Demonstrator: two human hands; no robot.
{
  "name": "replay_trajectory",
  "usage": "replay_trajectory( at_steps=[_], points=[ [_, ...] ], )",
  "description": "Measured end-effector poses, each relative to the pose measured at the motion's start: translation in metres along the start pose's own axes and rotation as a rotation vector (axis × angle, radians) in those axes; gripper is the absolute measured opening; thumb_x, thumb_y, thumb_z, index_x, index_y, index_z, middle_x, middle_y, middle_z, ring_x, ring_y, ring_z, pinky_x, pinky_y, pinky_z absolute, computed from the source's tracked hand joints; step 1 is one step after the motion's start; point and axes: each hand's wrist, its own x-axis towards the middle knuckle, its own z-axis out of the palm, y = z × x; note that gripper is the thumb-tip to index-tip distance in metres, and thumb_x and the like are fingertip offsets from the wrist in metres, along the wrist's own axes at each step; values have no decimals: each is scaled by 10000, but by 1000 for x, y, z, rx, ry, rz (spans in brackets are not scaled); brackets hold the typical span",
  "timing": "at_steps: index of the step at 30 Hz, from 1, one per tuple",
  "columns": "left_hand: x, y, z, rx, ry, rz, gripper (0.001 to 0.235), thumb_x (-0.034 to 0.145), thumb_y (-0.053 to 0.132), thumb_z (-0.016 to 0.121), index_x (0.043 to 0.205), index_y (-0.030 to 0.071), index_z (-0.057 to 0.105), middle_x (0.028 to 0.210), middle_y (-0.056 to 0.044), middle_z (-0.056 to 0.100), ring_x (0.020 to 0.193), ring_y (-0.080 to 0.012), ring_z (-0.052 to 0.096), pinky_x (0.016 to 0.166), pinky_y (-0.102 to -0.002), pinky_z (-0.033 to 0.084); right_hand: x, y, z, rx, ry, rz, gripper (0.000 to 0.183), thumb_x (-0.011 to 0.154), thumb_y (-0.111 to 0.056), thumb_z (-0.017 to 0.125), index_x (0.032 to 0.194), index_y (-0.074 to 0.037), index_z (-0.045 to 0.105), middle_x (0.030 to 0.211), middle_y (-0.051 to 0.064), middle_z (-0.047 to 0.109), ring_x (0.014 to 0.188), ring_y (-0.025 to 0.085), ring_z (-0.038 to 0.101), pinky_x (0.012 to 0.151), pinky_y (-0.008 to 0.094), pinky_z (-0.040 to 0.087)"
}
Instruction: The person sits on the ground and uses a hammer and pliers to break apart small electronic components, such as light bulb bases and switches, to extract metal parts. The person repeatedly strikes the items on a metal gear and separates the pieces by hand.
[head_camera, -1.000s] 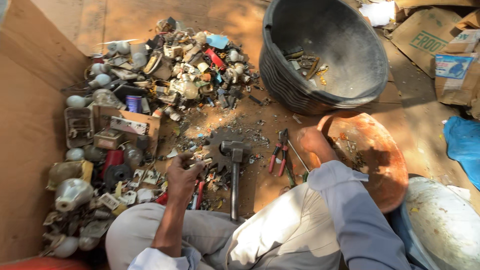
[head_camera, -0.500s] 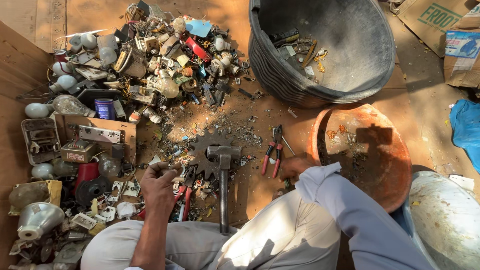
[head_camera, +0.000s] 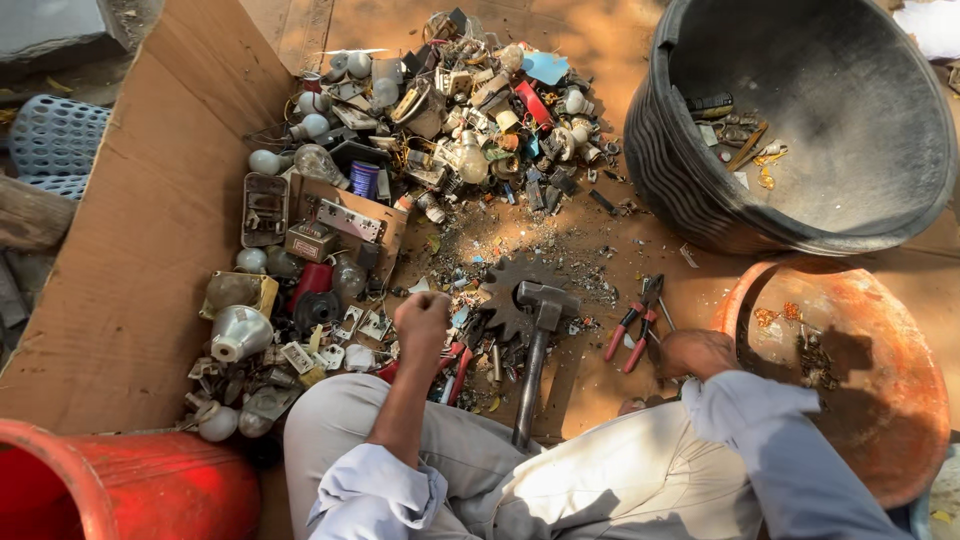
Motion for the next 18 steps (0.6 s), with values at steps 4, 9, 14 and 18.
replay_trajectory(
  at_steps=[4,9,14,18],
  points=[
    [-23,-10,23,783,-301,476,264,830,109,648,1021,158,823,970,-105,719,911,-323,718,876,-465,582,-47,-10,-1,275,333,4,408,875,-476,703,1012,-103,794,961,137,764,948,318,734,858,451,563],
    [-49,-20,44,1239,-642,604,201,942,131,596,1045,128,769,1163,-143,624,1061,-324,647,962,-480,530,-59,-56,53,793,429,-146,359,809,-384,641,958,-70,733,837,194,753,798,374,748,760,489,582],
    [-62,-3,43,1376,-692,605,163,966,186,594,1018,120,733,1207,-94,558,1162,-269,564,983,-443,498,-43,-68,62,498,528,-251,428,868,-423,645,942,-3,660,821,258,683,840,423,677,796,506,530],
    [-70,2,37,1464,-738,625,216,1025,238,547,1051,115,723,1242,-88,516,1150,-242,543,963,-417,486,-41,-68,58,608,493,-313,393,848,-405,640,945,-26,668,841,234,699,847,420,680,778,517,524]
  ],
)
